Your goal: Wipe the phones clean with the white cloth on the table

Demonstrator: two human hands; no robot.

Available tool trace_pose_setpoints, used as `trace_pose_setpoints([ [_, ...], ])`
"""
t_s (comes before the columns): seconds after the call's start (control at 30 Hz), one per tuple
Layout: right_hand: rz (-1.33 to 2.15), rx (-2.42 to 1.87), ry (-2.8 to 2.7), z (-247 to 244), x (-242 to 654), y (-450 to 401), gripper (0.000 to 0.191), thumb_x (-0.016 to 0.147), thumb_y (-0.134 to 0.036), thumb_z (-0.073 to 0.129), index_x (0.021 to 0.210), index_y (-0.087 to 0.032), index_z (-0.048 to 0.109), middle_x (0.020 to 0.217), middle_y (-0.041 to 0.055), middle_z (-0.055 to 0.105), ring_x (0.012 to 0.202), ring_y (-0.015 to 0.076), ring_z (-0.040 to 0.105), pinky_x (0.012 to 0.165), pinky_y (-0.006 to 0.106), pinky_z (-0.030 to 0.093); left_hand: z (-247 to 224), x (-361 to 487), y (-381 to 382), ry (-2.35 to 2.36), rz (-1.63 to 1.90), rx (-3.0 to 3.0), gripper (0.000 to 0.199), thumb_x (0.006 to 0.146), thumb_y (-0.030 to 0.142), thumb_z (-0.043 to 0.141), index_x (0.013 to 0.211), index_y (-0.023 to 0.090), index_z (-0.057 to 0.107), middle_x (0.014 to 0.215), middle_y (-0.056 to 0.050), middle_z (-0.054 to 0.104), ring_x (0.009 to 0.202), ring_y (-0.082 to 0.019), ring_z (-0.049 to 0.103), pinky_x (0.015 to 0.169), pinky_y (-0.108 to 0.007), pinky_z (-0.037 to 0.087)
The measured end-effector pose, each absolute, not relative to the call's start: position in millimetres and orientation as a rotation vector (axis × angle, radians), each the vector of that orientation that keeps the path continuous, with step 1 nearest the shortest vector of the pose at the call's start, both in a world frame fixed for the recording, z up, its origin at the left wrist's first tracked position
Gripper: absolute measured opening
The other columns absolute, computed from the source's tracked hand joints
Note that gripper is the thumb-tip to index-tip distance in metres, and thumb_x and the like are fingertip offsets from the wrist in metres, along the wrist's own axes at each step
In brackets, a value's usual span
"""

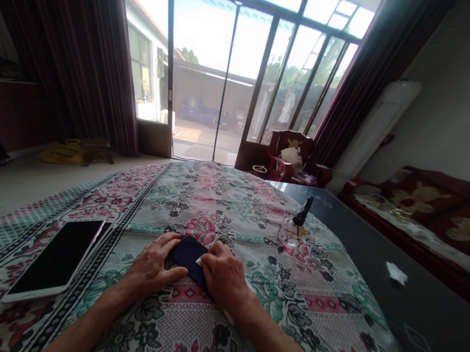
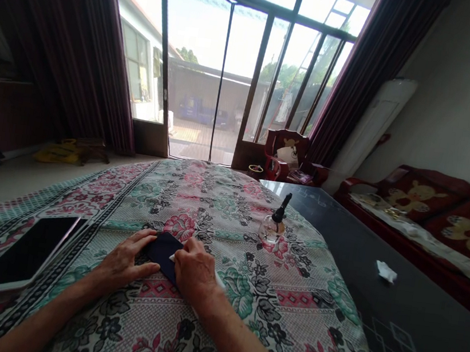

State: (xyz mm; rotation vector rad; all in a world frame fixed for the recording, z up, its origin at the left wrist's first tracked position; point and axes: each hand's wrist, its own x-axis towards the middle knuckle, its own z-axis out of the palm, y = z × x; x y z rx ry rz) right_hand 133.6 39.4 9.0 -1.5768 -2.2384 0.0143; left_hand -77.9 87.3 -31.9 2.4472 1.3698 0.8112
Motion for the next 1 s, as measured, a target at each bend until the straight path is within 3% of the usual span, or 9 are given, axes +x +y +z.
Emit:
trace_pose_setpoints([
  [0.33,0.056,-1.595,-2.233,13.3,127.5,70.4,0.025,0.092,-0.031,0.048,0.082,-0.022,0.068,0.095,0.0036,0.058,0.086,0.0142,0.055,0.071,0.022,0.041,-33.0,-78.3,89.0,1.363,0.789,2.455,0.061,0.075,0.051,0.063,0.123,0.014,0.055,0.136,-0.014,0.048,0.127,-0.032,0.042,0.106,-0.047,0.035],
  [0.7,0.181,-1.391,-2.346,11.1,161.0,45.9,0.022,0.091,-0.026,0.049,0.087,-0.023,0.071,0.093,0.0024,0.059,0.082,0.0126,0.055,0.075,0.022,0.042,-32.7,-77.4,87.3,1.371,0.805,2.445,0.061,0.073,0.049,0.066,0.122,0.014,0.056,0.136,-0.014,0.049,0.127,-0.032,0.042,0.106,-0.046,0.035],
  [1.0,0.147,-1.438,-2.362,12.7,129.4,94.2,0.024,0.092,-0.031,0.049,0.087,-0.022,0.071,0.094,0.0035,0.060,0.084,0.0132,0.057,0.072,0.022,0.040,-27.3,-73.4,84.0,1.408,0.810,2.367,0.061,0.068,0.044,0.070,0.121,0.015,0.058,0.136,-0.013,0.050,0.128,-0.033,0.041,0.107,-0.045,0.034],
])
